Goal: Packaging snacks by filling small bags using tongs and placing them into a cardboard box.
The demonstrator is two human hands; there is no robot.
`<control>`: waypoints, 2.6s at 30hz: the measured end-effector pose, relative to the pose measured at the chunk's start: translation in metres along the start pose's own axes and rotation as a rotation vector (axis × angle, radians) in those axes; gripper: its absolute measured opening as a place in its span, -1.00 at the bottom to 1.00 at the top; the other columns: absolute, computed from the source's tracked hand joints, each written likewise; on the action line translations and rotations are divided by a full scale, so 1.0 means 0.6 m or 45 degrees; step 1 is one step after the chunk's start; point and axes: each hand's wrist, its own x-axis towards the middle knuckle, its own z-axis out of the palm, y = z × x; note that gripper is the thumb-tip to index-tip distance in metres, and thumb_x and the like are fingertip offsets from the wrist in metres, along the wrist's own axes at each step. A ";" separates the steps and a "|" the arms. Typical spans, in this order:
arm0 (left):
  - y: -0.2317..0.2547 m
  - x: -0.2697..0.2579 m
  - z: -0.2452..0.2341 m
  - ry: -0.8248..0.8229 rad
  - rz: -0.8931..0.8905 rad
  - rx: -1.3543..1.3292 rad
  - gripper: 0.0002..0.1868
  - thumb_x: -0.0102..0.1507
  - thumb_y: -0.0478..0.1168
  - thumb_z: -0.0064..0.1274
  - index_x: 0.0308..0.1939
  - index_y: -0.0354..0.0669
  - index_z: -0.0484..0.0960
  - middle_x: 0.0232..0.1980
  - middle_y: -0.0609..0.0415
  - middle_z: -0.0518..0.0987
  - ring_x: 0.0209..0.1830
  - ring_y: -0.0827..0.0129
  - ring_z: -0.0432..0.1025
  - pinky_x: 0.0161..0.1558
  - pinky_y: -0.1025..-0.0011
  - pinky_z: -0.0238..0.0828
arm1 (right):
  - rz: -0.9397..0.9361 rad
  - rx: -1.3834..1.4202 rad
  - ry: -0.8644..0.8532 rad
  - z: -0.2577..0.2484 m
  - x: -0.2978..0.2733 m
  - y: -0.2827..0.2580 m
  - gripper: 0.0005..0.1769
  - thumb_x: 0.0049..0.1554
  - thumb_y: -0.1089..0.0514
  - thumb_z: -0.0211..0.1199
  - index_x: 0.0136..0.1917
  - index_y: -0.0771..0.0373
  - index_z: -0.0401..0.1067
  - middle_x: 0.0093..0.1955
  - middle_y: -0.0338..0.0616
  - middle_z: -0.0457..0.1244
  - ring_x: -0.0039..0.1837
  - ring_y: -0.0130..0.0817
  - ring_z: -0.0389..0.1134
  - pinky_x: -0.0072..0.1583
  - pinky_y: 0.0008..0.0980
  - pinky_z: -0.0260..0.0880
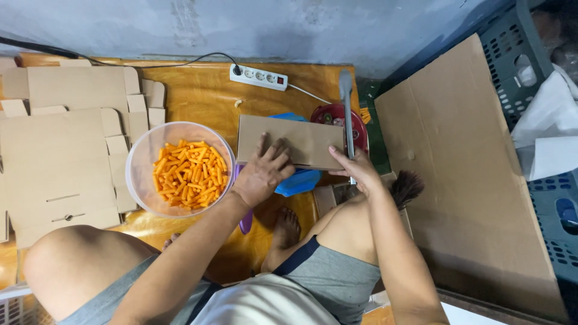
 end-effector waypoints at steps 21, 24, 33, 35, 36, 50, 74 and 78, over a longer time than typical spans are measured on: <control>0.067 0.031 -0.109 1.107 -1.648 -1.954 -0.09 0.39 -0.01 0.09 0.47 -0.52 -0.17 0.18 -0.56 0.33 0.10 -0.32 0.47 -0.01 0.01 0.55 | -0.601 -0.107 0.378 0.139 -0.062 0.035 -0.33 0.22 -0.16 0.53 0.28 0.36 0.36 0.05 0.08 0.26 0.03 -0.19 0.37 -0.05 -0.05 0.49; 0.028 -0.008 -0.188 1.172 -1.547 -1.883 -0.22 0.35 -0.07 0.11 0.44 -0.41 0.05 0.18 -0.51 0.39 0.10 -0.40 0.46 0.05 -0.09 0.51 | -0.546 -0.053 0.158 0.149 -0.060 0.063 -0.32 0.37 -0.29 0.33 0.35 0.29 0.18 0.06 -0.08 0.26 -0.09 -0.40 0.36 -0.07 -0.26 0.58; -0.110 -0.408 -0.463 0.914 -1.601 -0.976 -0.09 0.35 -0.02 0.18 0.57 -0.23 -0.05 -0.09 0.28 0.27 -0.09 0.58 0.26 0.13 0.59 0.26 | -0.485 0.165 -0.104 0.084 -0.048 0.092 -0.49 0.47 -0.25 0.03 0.19 0.28 0.30 0.19 -0.05 0.38 -0.02 -0.28 0.49 -0.06 -0.31 0.62; -0.091 -0.491 -0.577 0.862 -1.539 -0.866 -0.60 0.47 -0.20 0.01 0.29 -0.07 0.17 0.13 0.15 0.36 0.12 0.54 0.26 0.18 0.57 0.23 | -0.427 0.164 -0.036 0.063 -0.027 0.120 -0.49 0.54 -0.24 -0.07 0.13 0.24 0.38 0.16 -0.17 0.38 -0.01 -0.29 0.48 0.00 -0.28 0.64; -0.079 -0.538 -0.596 0.865 -1.544 -0.855 -0.60 0.47 -0.20 0.01 0.29 -0.07 0.17 0.13 0.15 0.36 0.12 0.54 0.26 0.18 0.57 0.23 | -0.427 0.165 -0.047 0.070 -0.034 0.114 -0.49 0.54 -0.24 -0.07 0.13 0.24 0.38 0.16 -0.17 0.38 -0.01 -0.29 0.48 0.00 -0.28 0.64; 0.088 -0.956 -0.402 -0.381 -3.069 -1.455 -0.11 0.18 -0.01 0.20 0.58 0.05 0.24 0.64 0.15 0.20 0.54 0.24 0.25 0.51 0.31 0.13 | -0.395 0.134 0.122 0.105 -0.049 0.108 -0.53 0.55 -0.24 0.01 0.17 0.23 0.29 0.11 -0.19 0.41 -0.06 -0.38 0.50 0.01 -0.36 0.69; -0.132 -0.756 -0.219 1.060 -2.286 -0.442 -0.87 0.48 -0.17 -0.05 -0.13 -0.10 0.48 -0.35 0.11 0.52 -0.41 0.48 0.49 -0.47 0.49 0.42 | -0.494 0.010 0.275 0.097 -0.045 0.151 -0.68 0.61 -0.01 0.06 0.11 0.27 0.30 -0.02 -0.14 0.31 -0.17 -0.40 0.37 -0.16 -0.38 0.54; -0.253 -0.800 -0.043 1.417 -2.744 -1.169 -0.72 0.34 -0.04 0.10 -0.08 -0.10 0.41 -0.11 0.00 0.57 -0.12 0.36 0.59 -0.26 0.50 0.56 | -0.527 0.047 0.257 0.095 -0.037 0.165 -0.69 0.57 -0.03 0.10 0.14 0.26 0.26 0.00 -0.13 0.31 -0.17 -0.39 0.37 -0.16 -0.39 0.53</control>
